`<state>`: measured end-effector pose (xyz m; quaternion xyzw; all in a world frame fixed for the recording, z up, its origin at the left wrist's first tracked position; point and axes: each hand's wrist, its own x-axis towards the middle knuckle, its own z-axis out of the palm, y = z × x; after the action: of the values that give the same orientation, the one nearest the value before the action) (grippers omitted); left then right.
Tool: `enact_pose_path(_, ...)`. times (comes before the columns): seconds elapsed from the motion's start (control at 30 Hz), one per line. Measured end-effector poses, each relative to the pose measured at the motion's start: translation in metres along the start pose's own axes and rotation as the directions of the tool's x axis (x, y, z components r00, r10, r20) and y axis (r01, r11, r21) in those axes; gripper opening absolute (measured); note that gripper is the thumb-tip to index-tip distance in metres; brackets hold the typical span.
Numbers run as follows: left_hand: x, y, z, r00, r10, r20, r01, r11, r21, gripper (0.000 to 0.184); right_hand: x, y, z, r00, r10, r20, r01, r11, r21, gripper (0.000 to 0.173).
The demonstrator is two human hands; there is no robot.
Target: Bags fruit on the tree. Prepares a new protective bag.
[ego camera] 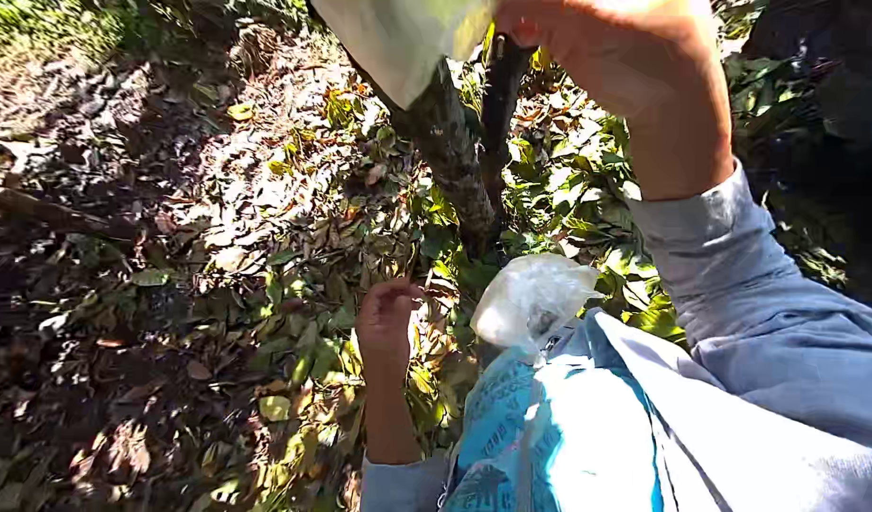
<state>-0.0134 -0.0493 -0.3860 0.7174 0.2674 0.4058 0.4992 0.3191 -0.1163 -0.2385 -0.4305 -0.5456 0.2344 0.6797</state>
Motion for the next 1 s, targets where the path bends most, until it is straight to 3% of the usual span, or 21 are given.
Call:
enact_pose_path(0.07, 0.018, 0.002, 0.009, 0.996, -0.069, -0.049, 0.059, 0.983, -0.174, 0.074, -0.007, 0.021, 0.014, 0.973, -0.129, 0.19, 0.111, 0.989, 0.102, 0.009)
enact_pose_path(0.13, 0.038, 0.009, 0.026, 0.996, -0.054, -0.078, 0.031, 0.963, -0.266, 0.108, -0.025, 0.051, 0.037, 0.963, -0.022, 0.267, -0.015, 0.99, 0.137, 0.01)
enact_pose_path(0.23, 0.056, 0.032, 0.04, 0.964, 0.133, -0.228, -0.171, 0.973, -0.157, 0.13, -0.047, 0.079, 0.057, 0.943, 0.155, 0.295, -0.196, 0.974, 0.117, 0.01)
enact_pose_path(0.33, 0.064, 0.052, 0.024, 0.9, 0.241, -0.362, -0.281, 0.958, -0.062, 0.126, -0.06, 0.083, 0.064, 0.919, 0.249, 0.307, -0.292, 0.951, 0.102, 0.006)
enact_pose_path(0.37, 0.066, 0.055, 0.014, 0.892, 0.242, -0.382, -0.289, 0.955, -0.07, 0.117, -0.062, 0.081, 0.067, 0.914, 0.255, 0.315, -0.3, 0.948, 0.102, 0.005)
enact_pose_path(0.47, 0.075, 0.066, 0.003, 0.86, 0.029, -0.509, -0.069, 0.996, -0.059, 0.069, -0.057, 0.068, 0.066, 0.914, 0.294, 0.278, -0.336, 0.934, 0.119, 0.008)
enact_pose_path(0.53, 0.07, 0.063, 0.001, 0.831, 0.001, -0.557, 0.116, 0.978, 0.175, 0.071, -0.054, 0.054, 0.066, 0.927, 0.323, 0.192, -0.359, 0.911, 0.203, 0.007)
enact_pose_path(0.57, 0.06, 0.064, 0.002, 0.842, 0.075, -0.535, 0.121, 0.939, 0.322, 0.079, -0.051, 0.05, 0.07, 0.935, 0.323, 0.149, -0.351, 0.904, 0.244, 0.009)
enact_pose_path(0.63, 0.047, 0.073, 0.011, 0.861, 0.373, -0.345, -0.126, 0.814, 0.567, 0.083, -0.039, 0.042, 0.083, 0.959, 0.264, 0.107, -0.283, 0.925, 0.252, 0.015)
enact_pose_path(0.7, 0.05, 0.089, 0.024, 0.82, 0.571, -0.03, -0.418, 0.635, 0.649, 0.061, -0.023, 0.027, 0.099, 0.974, 0.179, 0.141, -0.205, 0.959, 0.197, 0.015)
enact_pose_path(0.77, 0.067, 0.104, 0.019, 0.702, 0.685, 0.194, -0.638, 0.484, 0.599, 0.028, -0.009, 0.012, 0.11, 0.973, 0.124, 0.195, -0.159, 0.972, 0.172, 0.018)
enact_pose_path(0.83, 0.083, 0.127, -0.005, 0.63, 0.716, 0.299, -0.695, 0.35, 0.628, 0.016, 0.009, -0.002, 0.108, 0.974, 0.097, 0.205, -0.139, 0.97, 0.2, 0.021)
enact_pose_path(0.93, 0.092, 0.159, -0.026, 0.547, 0.718, 0.43, -0.766, 0.222, 0.603, 0.015, 0.031, -0.022, 0.096, 0.976, 0.065, 0.209, -0.103, 0.979, 0.177, 0.019)
enact_pose_path(1.0, 0.099, 0.172, -0.021, 0.476, 0.724, 0.499, -0.81, 0.139, 0.57, 0.026, 0.044, -0.028, 0.098, 0.965, 0.002, 0.262, -0.047, 0.985, 0.167, 0.017)
